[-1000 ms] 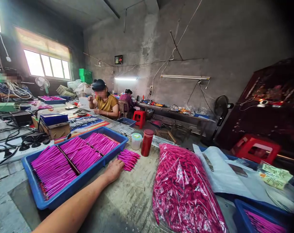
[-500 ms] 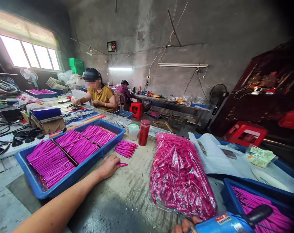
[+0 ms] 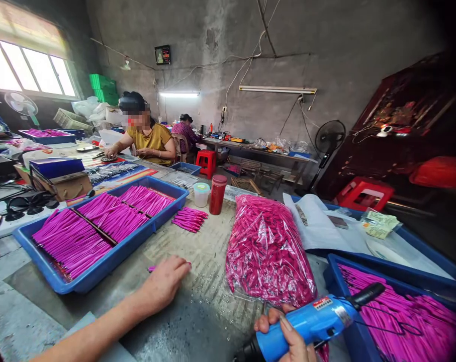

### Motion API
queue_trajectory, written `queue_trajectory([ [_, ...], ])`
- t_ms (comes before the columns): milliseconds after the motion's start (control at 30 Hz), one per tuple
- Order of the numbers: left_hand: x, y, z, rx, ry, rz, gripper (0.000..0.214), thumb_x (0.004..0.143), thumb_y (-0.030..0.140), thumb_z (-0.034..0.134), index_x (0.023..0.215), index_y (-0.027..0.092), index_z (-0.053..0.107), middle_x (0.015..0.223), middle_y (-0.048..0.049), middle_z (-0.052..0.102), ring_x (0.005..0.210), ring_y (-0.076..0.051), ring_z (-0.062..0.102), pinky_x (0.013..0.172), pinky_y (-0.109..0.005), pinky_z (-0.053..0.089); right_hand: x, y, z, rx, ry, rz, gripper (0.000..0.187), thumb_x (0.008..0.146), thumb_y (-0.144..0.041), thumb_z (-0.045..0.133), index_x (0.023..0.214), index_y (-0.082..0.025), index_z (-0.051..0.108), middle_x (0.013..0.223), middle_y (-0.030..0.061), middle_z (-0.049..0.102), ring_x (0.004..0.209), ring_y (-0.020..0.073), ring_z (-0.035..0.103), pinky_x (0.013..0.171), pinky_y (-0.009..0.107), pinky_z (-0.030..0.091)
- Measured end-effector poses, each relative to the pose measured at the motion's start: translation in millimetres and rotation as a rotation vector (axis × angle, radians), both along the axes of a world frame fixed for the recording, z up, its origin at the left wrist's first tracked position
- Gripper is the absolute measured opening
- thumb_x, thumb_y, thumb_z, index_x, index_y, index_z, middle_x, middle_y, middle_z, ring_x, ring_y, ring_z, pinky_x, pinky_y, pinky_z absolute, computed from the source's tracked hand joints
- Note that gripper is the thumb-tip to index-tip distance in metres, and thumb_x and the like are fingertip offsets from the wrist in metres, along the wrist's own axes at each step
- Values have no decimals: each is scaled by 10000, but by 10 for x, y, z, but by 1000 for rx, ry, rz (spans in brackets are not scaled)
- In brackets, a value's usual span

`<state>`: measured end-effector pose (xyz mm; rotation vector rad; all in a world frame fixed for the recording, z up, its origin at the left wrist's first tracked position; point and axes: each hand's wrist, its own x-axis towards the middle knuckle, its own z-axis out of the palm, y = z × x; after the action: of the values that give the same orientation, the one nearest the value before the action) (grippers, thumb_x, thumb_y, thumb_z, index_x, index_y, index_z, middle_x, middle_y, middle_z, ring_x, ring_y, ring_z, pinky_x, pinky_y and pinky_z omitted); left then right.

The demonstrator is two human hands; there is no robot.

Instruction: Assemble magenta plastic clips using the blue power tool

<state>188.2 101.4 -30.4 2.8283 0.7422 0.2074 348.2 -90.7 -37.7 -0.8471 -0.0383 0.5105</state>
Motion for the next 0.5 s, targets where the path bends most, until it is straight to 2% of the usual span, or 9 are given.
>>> queue_trajectory([
  [67,89,-139,-32,-16,-9,-137,312,856,150,309,1018,270,548,1041,-46,581,973,-200,495,869,-329,369,-11,9,5,-4,-20,-17,374,643,-300,648,948,-240,440,605,-65,512,487,116,508,509,260,442],
  [133,185,-229,-78,-20,10,-216,321,855,146,320,1060,265,536,1064,-51,577,993,-210,487,889,-350,358,-22,17,4,-3,-36,-20,354,660,-302,635,942,-233,432,600,-65,510,483,114,505,502,255,438],
  [300,302,-303,-137,48,58,-227,338,839,114,339,1118,202,508,1154,-90,544,1063,-248,457,900,-404,340,-21,43,-26,-32,-59,-67,354,657,-328,630,931,-221,431,599,-63,510,468,112,503,477,252,432],
  [400,232,-323,-113,83,39,-300,300,824,102,370,1049,206,539,1096,-69,580,1021,-225,486,897,-393,333,-6,46,-4,-53,-24,-92,414,603,-350,659,924,-220,433,581,-61,512,446,117,497,448,254,427],
  [500,110,-303,-89,73,9,-324,244,830,106,376,875,218,588,906,-26,636,868,-182,542,823,-339,366,-7,41,67,-56,14,-72,478,528,-349,695,905,-217,432,555,-62,514,433,128,497,428,261,425],
])
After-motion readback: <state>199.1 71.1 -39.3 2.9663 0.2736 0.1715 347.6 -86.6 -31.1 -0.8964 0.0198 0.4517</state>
